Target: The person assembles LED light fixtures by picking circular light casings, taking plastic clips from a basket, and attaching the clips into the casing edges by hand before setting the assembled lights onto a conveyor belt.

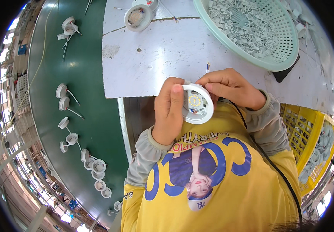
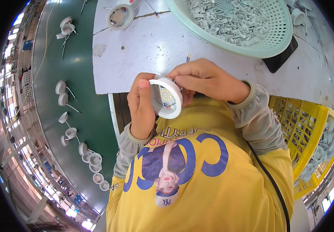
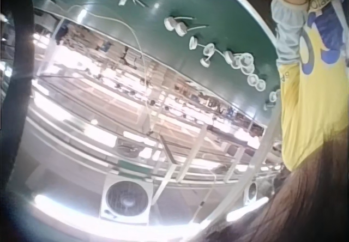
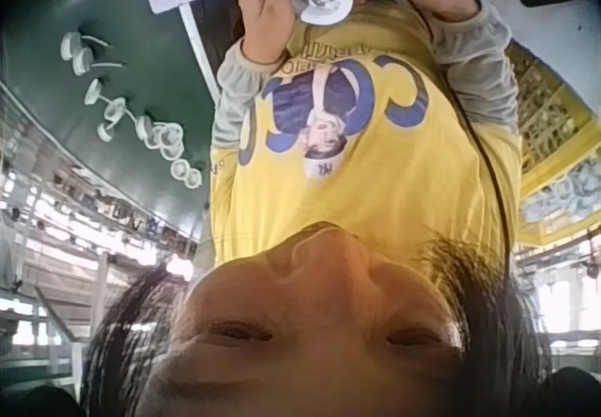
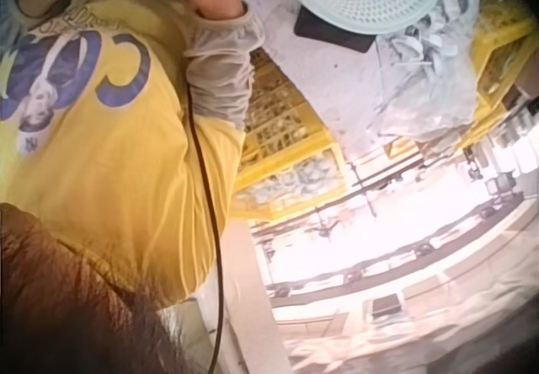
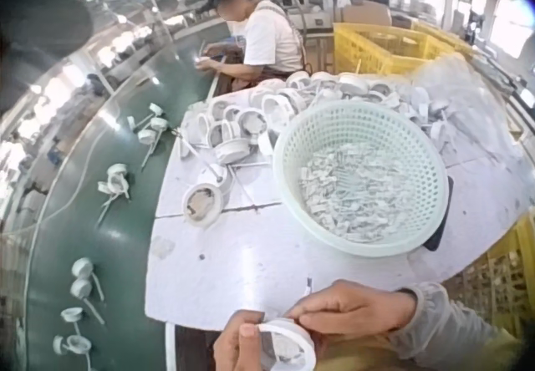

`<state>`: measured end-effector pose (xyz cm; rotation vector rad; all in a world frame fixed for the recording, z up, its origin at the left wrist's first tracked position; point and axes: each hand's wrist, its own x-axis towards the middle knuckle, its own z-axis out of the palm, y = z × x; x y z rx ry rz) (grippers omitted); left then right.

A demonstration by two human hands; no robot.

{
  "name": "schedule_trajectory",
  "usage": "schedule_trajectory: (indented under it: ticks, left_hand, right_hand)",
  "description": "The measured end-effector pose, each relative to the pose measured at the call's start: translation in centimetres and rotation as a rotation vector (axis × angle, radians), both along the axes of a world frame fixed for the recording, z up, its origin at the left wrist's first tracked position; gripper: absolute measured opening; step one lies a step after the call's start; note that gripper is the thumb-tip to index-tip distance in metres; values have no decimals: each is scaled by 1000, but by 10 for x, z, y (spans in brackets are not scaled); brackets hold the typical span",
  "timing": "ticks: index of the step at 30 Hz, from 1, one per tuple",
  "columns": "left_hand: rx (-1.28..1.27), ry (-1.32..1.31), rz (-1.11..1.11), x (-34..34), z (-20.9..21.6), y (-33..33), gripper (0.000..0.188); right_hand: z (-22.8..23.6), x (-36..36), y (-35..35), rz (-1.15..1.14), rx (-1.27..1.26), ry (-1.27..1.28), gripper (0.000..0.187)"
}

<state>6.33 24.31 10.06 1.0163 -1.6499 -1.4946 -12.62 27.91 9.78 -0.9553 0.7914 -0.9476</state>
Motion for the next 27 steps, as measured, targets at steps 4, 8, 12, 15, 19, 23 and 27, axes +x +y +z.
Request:
schedule_trajectory:
  ticks: [4, 8, 12, 15, 19, 23, 27]
  left_hand:
    - [129, 93, -161, 3, 7, 5, 20]
    - [141, 73, -321, 9, 5, 6, 37]
    - [153, 31, -396, 9, 3, 4, 41]
    - [139, 2, -413, 10, 6, 4, 39]
    - [67, 8, -439, 10, 8, 5, 36]
    - [105, 7, -422, 10, 9, 5, 36]
    - [2, -33, -403, 8, 8, 6, 35]
  right_hand:
    - [-1, 0, 2, 51, -47, 91, 23]
    - [-4, -1, 6, 36, -83, 101, 22]
    - [0, 0, 12, 18, -70, 135, 19]
    - [10, 1, 17, -18, -132, 272, 15]
    - [27, 3, 21, -33, -275, 435, 10]
    - [17, 4, 22, -100, -379, 467, 9]
    - [17, 3, 20, -81, -464, 597, 14]
